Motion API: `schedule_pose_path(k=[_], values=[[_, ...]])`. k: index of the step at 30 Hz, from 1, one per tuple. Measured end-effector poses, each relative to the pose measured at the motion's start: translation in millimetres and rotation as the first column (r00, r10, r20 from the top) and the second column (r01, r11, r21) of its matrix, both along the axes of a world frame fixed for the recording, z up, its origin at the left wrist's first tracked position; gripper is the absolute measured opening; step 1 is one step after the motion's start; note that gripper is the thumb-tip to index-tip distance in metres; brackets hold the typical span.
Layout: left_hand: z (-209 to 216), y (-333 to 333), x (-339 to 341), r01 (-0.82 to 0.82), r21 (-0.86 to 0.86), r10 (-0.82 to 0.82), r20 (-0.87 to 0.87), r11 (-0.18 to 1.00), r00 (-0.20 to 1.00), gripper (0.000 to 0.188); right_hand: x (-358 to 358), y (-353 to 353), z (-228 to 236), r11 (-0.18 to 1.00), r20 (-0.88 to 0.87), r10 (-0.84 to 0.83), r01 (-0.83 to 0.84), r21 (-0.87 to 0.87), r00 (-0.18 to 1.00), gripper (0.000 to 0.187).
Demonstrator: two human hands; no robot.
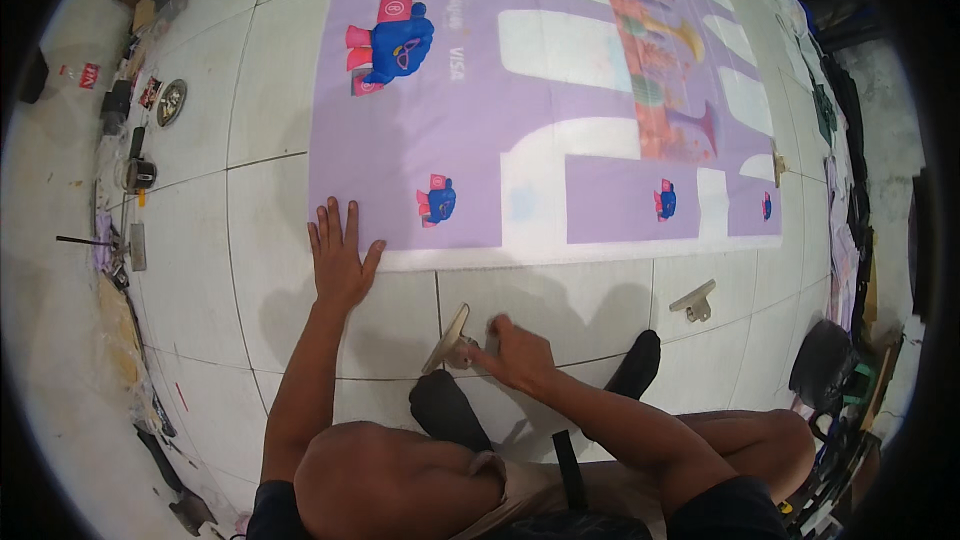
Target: The person spreads a large piece of printed fabric on the floor, secures it with clips, and uses a handheld iron to smooth the edges while working on their lap and the floor.
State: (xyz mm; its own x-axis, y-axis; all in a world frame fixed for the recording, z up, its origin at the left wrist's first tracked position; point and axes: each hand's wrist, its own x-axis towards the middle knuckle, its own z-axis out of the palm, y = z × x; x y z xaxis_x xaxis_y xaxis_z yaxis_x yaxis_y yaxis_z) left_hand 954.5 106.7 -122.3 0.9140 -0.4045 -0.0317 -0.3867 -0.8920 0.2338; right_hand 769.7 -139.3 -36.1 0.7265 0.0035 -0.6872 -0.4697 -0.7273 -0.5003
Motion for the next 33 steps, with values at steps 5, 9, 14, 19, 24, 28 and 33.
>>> schedule_pose_path(k=[5, 9, 14, 19, 24, 28, 33], values=[[0, -8, 0, 0.006, -0.029, -0.006, -0.004, 1.0, 1.0, 0.074, -35, 30, -16, 0.981, 0.026, -0.185, 0.184, 0.061, 0.982, 0.056], [1, -6, -2, 0.018, -0.034, -0.017, 0.014, 0.999, 1.0, 0.073, -46, 38, -40, 0.884, 0.189, -0.467, 0.45, 0.129, 0.864, 0.058], [-1, -1, -3, 0.023, -0.004, -0.023, 0.029, 1.0, 0.999, 0.073, -31, 0, -22, 0.549, -0.311, -0.72, 0.784, 0.291, 0.62, 0.051], [1, -5, -2, 0.011, -0.007, -0.011, 0.004, 1.0, 1.0, 0.073, -34, -22, -35, 0.331, -0.431, -0.755, 0.855, 0.399, 0.494, 0.054], [1, -4, -1, 0.007, -0.001, -0.007, -0.002, 1.0, 1.0, 0.073, -2, -18, -41, 0.142, -0.437, -0.824, 0.879, 0.456, 0.36, 0.047], [0, -3, -1, 0.005, -0.012, -0.005, 0.003, 1.0, 1.0, 0.073, 18, -1, -45, 0.002, -0.447, -0.857, 0.868, 0.497, 0.257, 0.04], [1, -2, -1, 0.021, 0.007, -0.021, 0.019, 1.0, 1.0, 0.074, 35, 21, -49, -0.092, -0.42, -0.889, 0.826, 0.556, 0.184, 0.048]])
